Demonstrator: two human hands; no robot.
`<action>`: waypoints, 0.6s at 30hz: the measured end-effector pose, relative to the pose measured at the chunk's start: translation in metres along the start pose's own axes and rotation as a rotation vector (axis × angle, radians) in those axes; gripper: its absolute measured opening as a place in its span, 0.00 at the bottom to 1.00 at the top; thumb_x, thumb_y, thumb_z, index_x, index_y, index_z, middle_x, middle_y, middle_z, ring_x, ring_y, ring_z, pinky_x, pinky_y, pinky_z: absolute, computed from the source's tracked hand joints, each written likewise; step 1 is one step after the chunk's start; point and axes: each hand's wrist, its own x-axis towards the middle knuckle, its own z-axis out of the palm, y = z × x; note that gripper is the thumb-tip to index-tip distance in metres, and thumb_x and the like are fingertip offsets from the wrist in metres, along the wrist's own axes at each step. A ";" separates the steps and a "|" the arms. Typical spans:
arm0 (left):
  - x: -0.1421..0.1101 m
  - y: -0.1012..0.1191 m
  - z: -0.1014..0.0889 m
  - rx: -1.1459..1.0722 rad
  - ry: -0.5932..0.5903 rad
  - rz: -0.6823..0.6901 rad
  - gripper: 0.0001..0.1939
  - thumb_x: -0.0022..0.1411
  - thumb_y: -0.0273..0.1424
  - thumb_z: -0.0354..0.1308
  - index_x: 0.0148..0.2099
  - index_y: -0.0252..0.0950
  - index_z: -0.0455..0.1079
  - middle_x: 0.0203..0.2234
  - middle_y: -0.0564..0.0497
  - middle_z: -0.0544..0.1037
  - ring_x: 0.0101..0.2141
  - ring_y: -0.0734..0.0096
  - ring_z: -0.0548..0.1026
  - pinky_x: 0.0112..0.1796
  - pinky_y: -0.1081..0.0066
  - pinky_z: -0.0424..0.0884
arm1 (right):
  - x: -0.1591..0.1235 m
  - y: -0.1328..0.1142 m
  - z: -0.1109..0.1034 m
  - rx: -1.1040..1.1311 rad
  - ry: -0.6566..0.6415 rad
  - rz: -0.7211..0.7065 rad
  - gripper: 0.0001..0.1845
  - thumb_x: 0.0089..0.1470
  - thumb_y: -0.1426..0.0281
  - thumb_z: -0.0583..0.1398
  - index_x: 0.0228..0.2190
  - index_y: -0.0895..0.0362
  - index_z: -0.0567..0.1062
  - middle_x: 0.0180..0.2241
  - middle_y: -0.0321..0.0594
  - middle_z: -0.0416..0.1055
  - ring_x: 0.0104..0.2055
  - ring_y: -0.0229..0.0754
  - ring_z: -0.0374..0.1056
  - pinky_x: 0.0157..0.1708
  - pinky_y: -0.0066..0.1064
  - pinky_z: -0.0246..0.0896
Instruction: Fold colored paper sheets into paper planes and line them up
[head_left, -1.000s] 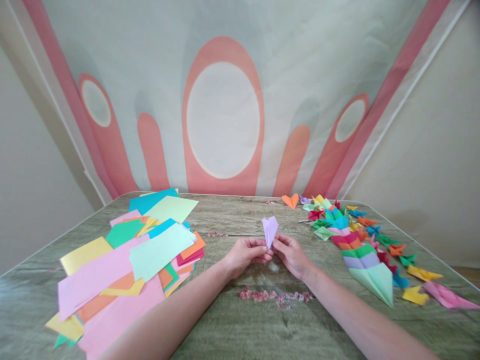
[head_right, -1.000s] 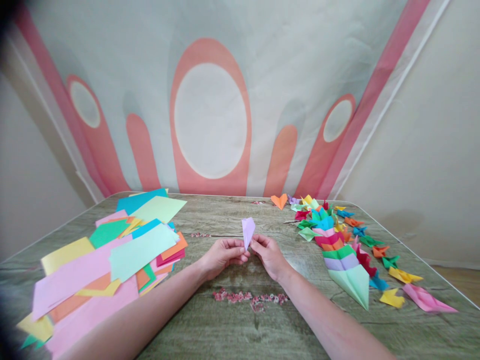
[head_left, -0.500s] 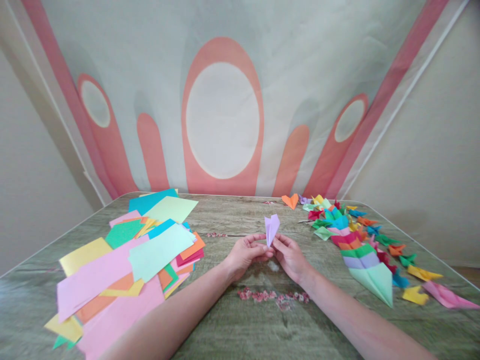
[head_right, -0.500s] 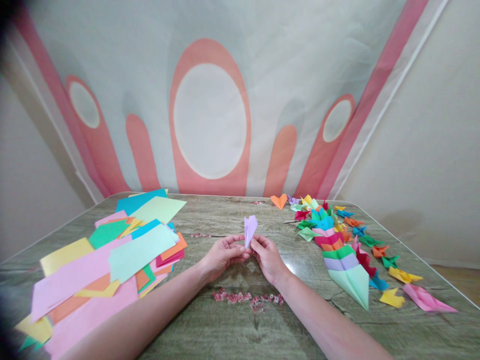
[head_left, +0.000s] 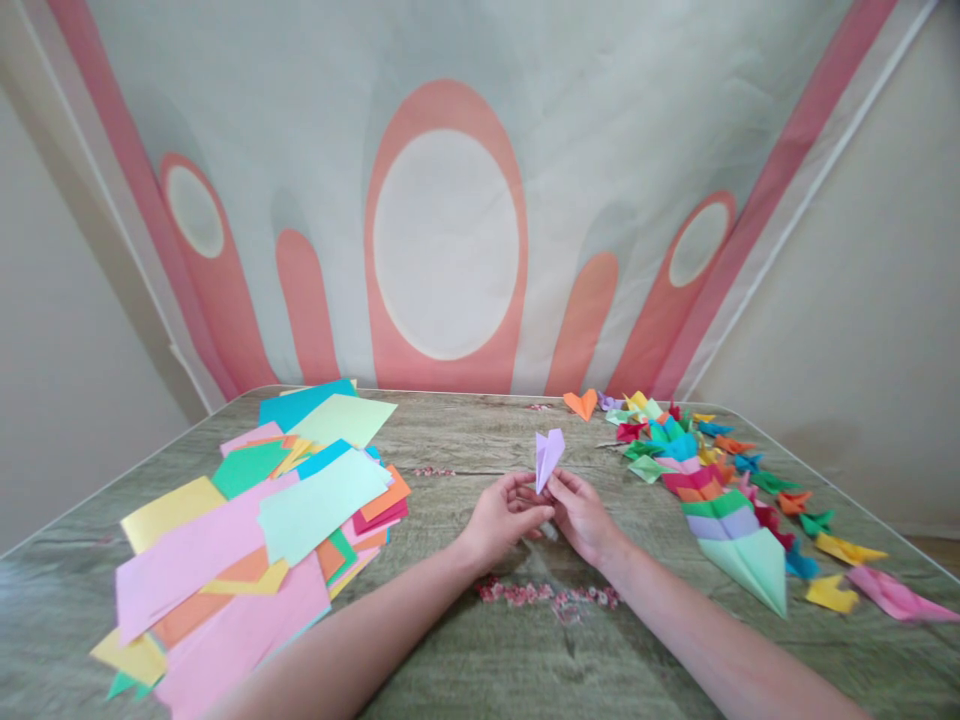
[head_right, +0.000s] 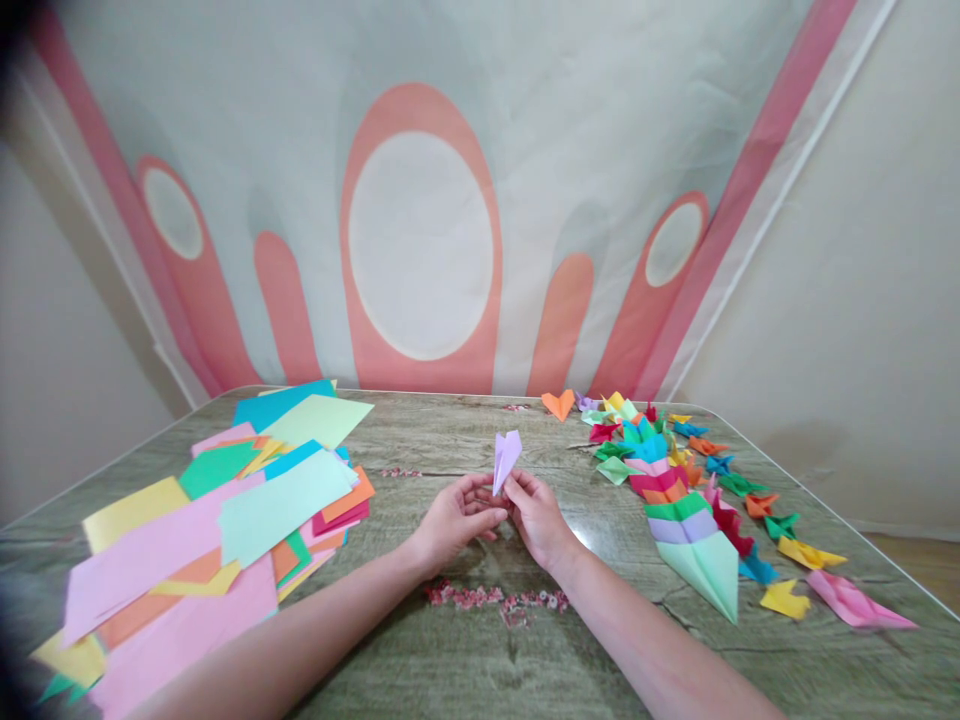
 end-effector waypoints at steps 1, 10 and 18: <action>0.000 -0.002 0.001 0.058 0.028 0.023 0.24 0.43 0.33 0.68 0.42 0.32 0.67 0.28 0.50 0.75 0.27 0.71 0.74 0.25 0.75 0.70 | 0.000 0.000 0.001 -0.020 0.005 -0.008 0.12 0.42 0.62 0.66 0.24 0.57 0.73 0.22 0.32 0.64 0.25 0.34 0.58 0.26 0.26 0.54; 0.001 -0.003 -0.002 0.271 0.118 0.094 0.13 0.49 0.39 0.62 0.28 0.32 0.70 0.20 0.51 0.75 0.23 0.72 0.73 0.26 0.76 0.66 | -0.002 0.005 0.001 -0.218 0.032 -0.072 0.12 0.45 0.60 0.64 0.27 0.56 0.73 0.24 0.33 0.66 0.26 0.36 0.58 0.28 0.27 0.55; -0.001 0.004 -0.003 0.120 0.075 0.011 0.14 0.45 0.38 0.65 0.24 0.31 0.69 0.19 0.51 0.75 0.21 0.74 0.72 0.27 0.74 0.66 | -0.004 0.006 0.001 -0.287 -0.006 -0.083 0.12 0.48 0.60 0.62 0.29 0.56 0.71 0.24 0.33 0.64 0.26 0.36 0.58 0.27 0.28 0.55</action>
